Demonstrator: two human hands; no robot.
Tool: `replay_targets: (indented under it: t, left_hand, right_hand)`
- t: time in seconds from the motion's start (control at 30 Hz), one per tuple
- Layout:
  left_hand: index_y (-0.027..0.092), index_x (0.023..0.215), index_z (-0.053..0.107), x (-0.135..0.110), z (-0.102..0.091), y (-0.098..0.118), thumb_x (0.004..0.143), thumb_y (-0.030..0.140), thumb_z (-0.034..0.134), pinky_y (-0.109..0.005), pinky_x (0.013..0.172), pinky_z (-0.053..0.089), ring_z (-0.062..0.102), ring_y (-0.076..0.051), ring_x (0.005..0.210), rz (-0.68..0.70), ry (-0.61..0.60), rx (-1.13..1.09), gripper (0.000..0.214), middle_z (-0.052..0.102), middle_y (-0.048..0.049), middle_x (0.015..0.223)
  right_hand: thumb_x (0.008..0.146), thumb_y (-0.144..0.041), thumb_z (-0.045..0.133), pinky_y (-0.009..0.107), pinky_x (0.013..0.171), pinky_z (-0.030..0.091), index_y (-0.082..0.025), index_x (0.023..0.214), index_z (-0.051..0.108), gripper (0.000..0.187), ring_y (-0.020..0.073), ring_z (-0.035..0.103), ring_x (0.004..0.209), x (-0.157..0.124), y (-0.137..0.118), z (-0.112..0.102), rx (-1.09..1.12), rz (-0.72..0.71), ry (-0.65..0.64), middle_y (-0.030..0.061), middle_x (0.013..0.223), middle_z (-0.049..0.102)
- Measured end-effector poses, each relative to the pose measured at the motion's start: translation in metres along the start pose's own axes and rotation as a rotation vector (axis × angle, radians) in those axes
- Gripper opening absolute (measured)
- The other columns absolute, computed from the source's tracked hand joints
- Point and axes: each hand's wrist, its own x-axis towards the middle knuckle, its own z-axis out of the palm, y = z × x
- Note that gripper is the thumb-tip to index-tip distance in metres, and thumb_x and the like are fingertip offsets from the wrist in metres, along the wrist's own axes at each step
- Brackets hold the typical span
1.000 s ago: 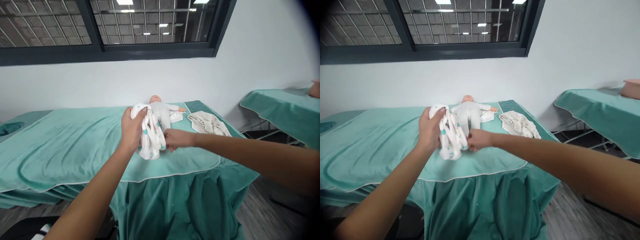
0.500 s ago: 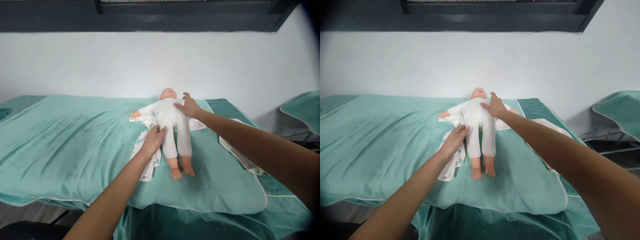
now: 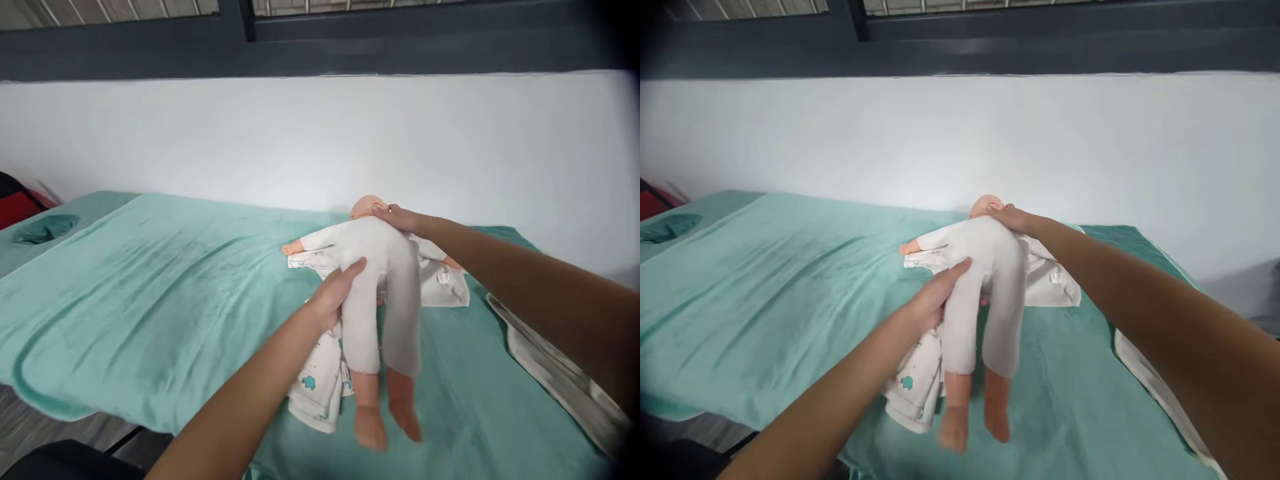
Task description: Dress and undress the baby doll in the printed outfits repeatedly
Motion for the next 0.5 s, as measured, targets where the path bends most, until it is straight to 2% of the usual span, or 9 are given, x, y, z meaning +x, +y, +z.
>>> replay_targets:
  t: [0.1, 0.2, 0.27, 0.37, 0.5]
  left_hand:
    - [0.015, 0.116, 0.069, -0.020, -0.027, 0.037, 0.077, 0.064, 0.066, -0.036, 0.071, 0.062, 0.074, -0.028, 0.083, -0.033, 0.051, 0.059, 0.063, 0.076, -0.0169, 0.102]
    - [0.013, 0.108, 0.070, -0.041, -0.066, 0.067, 0.083, 0.063, 0.060, -0.037, 0.070, 0.061, 0.073, -0.025, 0.078, -0.012, 0.131, 0.129, 0.057, 0.077, -0.0131, 0.089]
    - [0.013, 0.101, 0.070, -0.055, -0.096, 0.080, 0.086, 0.062, 0.057, -0.038, 0.065, 0.060, 0.072, -0.023, 0.072, 0.027, 0.198, 0.182, 0.053, 0.075, -0.0104, 0.083]
    - [0.015, 0.091, 0.070, -0.069, -0.143, 0.091, 0.084, 0.062, 0.059, -0.039, 0.057, 0.058, 0.070, -0.024, 0.064, 0.068, 0.326, 0.237, 0.050, 0.072, -0.0082, 0.072]
    - [0.017, 0.086, 0.070, -0.079, -0.193, 0.103, 0.077, 0.061, 0.066, -0.043, 0.058, 0.058, 0.070, -0.026, 0.063, 0.184, 0.581, 0.345, 0.044, 0.071, -0.0084, 0.067]
  right_hand:
    - [0.075, -0.088, 0.045, 0.047, 0.092, 0.054, -0.011, 0.136, 0.051, 0.099, 0.0379, 0.062, 0.118, 0.005, -0.028, 0.009, -0.036, 0.020, -0.097, 0.0254, 0.134, 0.060]
    - [0.075, -0.088, 0.044, 0.046, 0.097, 0.052, -0.010, 0.138, 0.048, 0.101, 0.0379, 0.060, 0.122, 0.009, -0.070, 0.033, -0.044, -0.035, -0.111, 0.0261, 0.138, 0.057]
    - [0.078, -0.084, 0.046, 0.045, 0.100, 0.050, -0.009, 0.136, 0.050, 0.094, 0.0376, 0.059, 0.122, 0.012, -0.100, 0.057, -0.029, -0.130, -0.127, 0.0256, 0.138, 0.058]
    - [0.088, -0.072, 0.046, 0.045, 0.101, 0.050, -0.012, 0.130, 0.056, 0.075, 0.0359, 0.061, 0.120, 0.019, -0.141, 0.098, -0.010, -0.348, -0.177, 0.0211, 0.135, 0.061]
    - [0.096, -0.060, 0.039, 0.044, 0.103, 0.049, -0.013, 0.128, 0.058, 0.061, 0.0310, 0.059, 0.123, 0.038, -0.186, 0.153, -0.024, -0.577, -0.202, 0.0161, 0.134, 0.062]
